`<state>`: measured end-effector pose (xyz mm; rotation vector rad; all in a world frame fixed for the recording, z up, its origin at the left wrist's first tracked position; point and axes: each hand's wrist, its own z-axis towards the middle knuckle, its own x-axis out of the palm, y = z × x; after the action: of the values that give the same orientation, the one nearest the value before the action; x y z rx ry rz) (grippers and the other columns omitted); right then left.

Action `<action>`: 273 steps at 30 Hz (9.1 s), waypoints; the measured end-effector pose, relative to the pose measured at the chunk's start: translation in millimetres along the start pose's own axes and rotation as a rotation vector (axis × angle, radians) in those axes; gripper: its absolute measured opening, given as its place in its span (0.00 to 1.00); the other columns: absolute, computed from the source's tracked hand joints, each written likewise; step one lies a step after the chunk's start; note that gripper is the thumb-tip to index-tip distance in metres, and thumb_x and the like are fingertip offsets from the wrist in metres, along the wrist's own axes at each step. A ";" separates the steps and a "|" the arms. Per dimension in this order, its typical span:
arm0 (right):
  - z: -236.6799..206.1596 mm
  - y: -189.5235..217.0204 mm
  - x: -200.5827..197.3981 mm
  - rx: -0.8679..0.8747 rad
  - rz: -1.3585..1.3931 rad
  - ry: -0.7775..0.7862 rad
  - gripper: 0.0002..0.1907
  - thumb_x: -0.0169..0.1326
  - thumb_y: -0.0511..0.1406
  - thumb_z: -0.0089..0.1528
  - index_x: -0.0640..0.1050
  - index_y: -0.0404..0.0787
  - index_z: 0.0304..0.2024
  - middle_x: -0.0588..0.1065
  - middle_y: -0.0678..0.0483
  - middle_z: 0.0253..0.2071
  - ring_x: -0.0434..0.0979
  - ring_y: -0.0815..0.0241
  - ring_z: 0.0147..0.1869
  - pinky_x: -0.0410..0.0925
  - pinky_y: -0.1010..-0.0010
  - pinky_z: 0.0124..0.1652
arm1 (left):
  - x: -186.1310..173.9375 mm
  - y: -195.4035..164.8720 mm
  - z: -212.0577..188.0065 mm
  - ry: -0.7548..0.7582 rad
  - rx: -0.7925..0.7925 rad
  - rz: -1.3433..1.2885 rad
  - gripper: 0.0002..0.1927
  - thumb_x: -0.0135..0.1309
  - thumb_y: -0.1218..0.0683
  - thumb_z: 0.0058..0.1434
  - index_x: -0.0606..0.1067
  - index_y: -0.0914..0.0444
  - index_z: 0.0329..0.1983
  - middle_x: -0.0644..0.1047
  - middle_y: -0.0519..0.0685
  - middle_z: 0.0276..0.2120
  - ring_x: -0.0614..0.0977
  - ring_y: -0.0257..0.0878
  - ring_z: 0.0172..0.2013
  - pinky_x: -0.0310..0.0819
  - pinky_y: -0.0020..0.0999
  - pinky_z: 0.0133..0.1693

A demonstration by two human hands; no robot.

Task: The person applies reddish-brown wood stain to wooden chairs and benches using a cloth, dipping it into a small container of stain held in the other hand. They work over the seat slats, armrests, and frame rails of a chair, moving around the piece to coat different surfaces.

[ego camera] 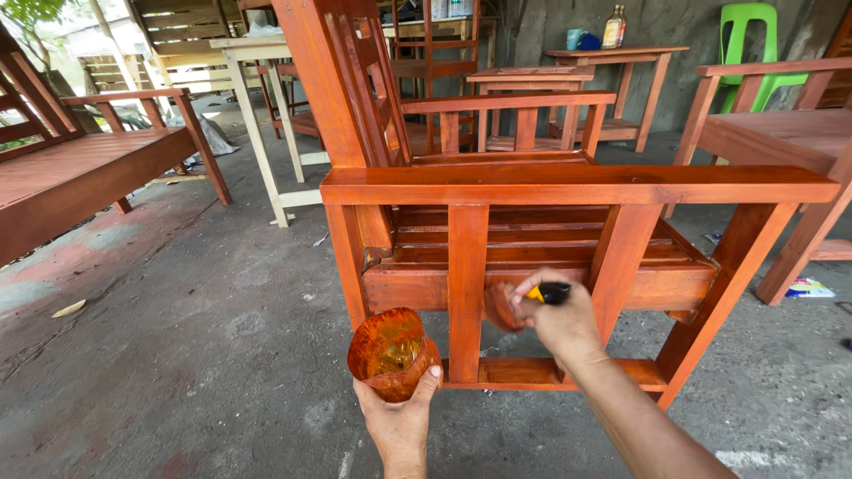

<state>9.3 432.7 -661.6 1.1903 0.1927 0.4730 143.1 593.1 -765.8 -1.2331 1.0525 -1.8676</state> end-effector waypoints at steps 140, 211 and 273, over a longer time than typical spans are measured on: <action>-22.4 53.2 179.7 -0.488 -1.819 0.802 0.09 0.62 0.34 0.58 0.84 0.38 0.40 0.80 0.45 0.44 0.78 0.53 0.53 0.78 0.63 0.44 | -43.6 -35.9 27.9 -0.296 0.090 0.175 0.53 0.77 0.56 0.37 0.62 0.61 0.66 0.69 0.54 0.59 0.75 0.46 0.59 0.72 0.42 0.62; -10.6 14.5 -75.9 -0.575 -1.565 0.767 0.05 0.60 0.30 0.51 0.80 0.47 0.28 0.74 0.58 0.43 0.70 0.56 0.60 0.72 0.68 0.53 | -0.3 5.2 13.1 -0.259 0.067 0.195 0.52 0.76 0.54 0.41 0.60 0.63 0.67 0.67 0.56 0.61 0.74 0.47 0.62 0.73 0.43 0.63; 89.9 136.9 11.3 -0.333 -0.018 0.232 0.06 0.64 0.26 0.57 0.80 0.38 0.34 0.83 0.56 0.36 0.82 0.69 0.42 0.75 0.76 0.44 | 100.0 -60.7 29.1 -0.097 0.362 0.116 0.52 0.71 0.63 0.42 0.57 0.67 0.70 0.73 0.60 0.60 0.80 0.50 0.57 0.81 0.45 0.55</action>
<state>19.6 401.3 -500.8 0.8066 0.3104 0.6018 130.8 528.7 -664.6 -1.0167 0.6808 -1.7925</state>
